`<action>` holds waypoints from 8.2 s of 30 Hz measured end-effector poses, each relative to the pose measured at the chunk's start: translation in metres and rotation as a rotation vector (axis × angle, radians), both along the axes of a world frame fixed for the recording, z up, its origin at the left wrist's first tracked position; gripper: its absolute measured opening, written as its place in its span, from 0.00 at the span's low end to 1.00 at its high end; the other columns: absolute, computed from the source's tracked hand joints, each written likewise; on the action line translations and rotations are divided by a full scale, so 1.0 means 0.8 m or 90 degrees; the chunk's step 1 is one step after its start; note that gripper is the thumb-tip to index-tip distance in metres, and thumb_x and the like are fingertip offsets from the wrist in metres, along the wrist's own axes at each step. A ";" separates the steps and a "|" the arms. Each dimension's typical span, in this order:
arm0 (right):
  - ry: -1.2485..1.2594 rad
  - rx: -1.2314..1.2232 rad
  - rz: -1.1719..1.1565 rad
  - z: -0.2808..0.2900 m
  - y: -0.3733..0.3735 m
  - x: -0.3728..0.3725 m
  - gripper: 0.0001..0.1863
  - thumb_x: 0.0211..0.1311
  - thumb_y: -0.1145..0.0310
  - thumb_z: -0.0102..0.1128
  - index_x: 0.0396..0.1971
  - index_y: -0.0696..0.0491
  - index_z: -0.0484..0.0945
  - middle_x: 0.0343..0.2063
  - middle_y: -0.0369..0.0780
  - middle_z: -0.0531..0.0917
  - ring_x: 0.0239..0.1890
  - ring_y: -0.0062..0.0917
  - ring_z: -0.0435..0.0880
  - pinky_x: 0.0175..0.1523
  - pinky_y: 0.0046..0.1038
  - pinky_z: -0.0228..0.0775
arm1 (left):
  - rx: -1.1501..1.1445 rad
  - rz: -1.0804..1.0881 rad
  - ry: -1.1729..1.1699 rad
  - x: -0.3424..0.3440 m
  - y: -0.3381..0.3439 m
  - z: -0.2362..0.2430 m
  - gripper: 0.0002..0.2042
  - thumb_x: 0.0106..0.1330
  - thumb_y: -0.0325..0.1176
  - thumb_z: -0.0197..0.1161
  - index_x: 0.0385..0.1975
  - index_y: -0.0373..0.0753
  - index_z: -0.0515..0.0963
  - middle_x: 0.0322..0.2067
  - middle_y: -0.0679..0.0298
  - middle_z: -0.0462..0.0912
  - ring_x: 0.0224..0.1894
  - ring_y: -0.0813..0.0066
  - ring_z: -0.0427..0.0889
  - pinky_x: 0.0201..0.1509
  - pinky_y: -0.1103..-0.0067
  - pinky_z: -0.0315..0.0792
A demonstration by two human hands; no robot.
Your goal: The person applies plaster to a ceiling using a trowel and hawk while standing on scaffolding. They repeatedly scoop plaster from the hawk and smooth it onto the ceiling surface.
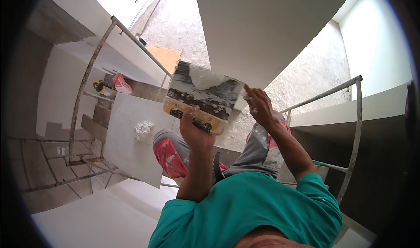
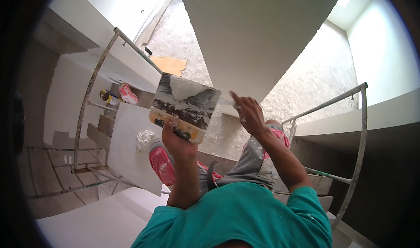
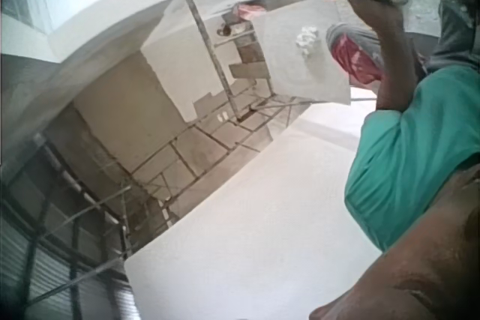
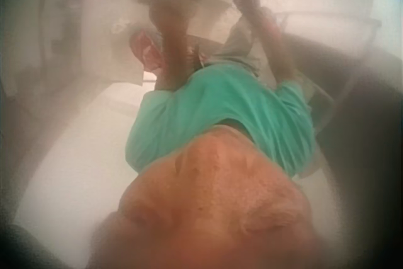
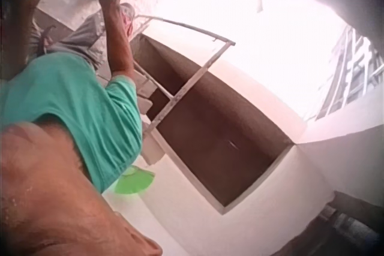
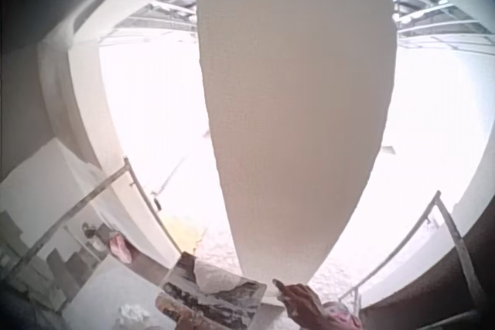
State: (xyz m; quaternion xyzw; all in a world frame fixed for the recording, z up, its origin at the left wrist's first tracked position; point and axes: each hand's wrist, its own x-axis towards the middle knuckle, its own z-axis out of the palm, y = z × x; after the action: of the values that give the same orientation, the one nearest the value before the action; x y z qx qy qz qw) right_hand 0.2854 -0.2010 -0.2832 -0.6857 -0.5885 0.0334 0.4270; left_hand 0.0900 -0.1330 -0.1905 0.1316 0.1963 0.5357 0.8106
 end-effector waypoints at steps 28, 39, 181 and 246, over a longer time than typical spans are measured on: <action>0.129 -0.293 0.023 0.109 -0.053 0.068 0.24 0.41 0.60 0.69 0.44 0.49 0.78 0.36 0.44 0.82 0.40 0.39 0.80 0.44 0.36 0.72 | 1.029 -0.078 0.707 0.017 0.056 -0.043 0.22 0.52 0.22 0.58 0.50 0.34 0.71 0.51 0.50 0.74 0.56 0.54 0.70 0.59 0.68 0.65; 0.090 -0.188 0.095 0.086 -0.057 0.098 0.25 0.41 0.62 0.69 0.43 0.54 0.77 0.36 0.46 0.81 0.41 0.38 0.79 0.43 0.34 0.72 | 0.831 -0.105 0.822 -0.036 0.104 -0.063 0.18 0.54 0.19 0.51 0.45 0.36 0.76 0.36 0.49 0.80 0.40 0.57 0.81 0.43 0.74 0.74; 0.239 -0.301 -0.182 0.039 -0.201 0.006 0.34 0.28 0.57 0.79 0.36 0.57 0.72 0.32 0.46 0.80 0.36 0.35 0.80 0.42 0.31 0.72 | 1.304 1.002 0.929 0.195 0.389 0.780 0.26 0.56 0.25 0.51 0.57 0.51 0.67 0.53 0.62 0.73 0.56 0.60 0.70 0.59 0.52 0.53; 0.352 -0.468 -0.180 0.053 -0.195 0.008 0.29 0.32 0.56 0.76 0.36 0.59 0.80 0.26 0.45 0.83 0.32 0.31 0.82 0.41 0.30 0.71 | 1.288 1.035 0.730 0.206 0.370 0.614 0.33 0.50 0.22 0.51 0.60 0.53 0.62 0.61 0.68 0.63 0.63 0.62 0.60 0.61 0.47 0.48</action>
State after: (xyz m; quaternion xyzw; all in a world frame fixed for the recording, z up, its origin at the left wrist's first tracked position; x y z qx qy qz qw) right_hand 0.2916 -0.3568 -0.2406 -0.8298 -0.3031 0.3620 0.2976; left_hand 0.2546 0.1632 0.3008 0.6941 0.0503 0.6262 -0.3516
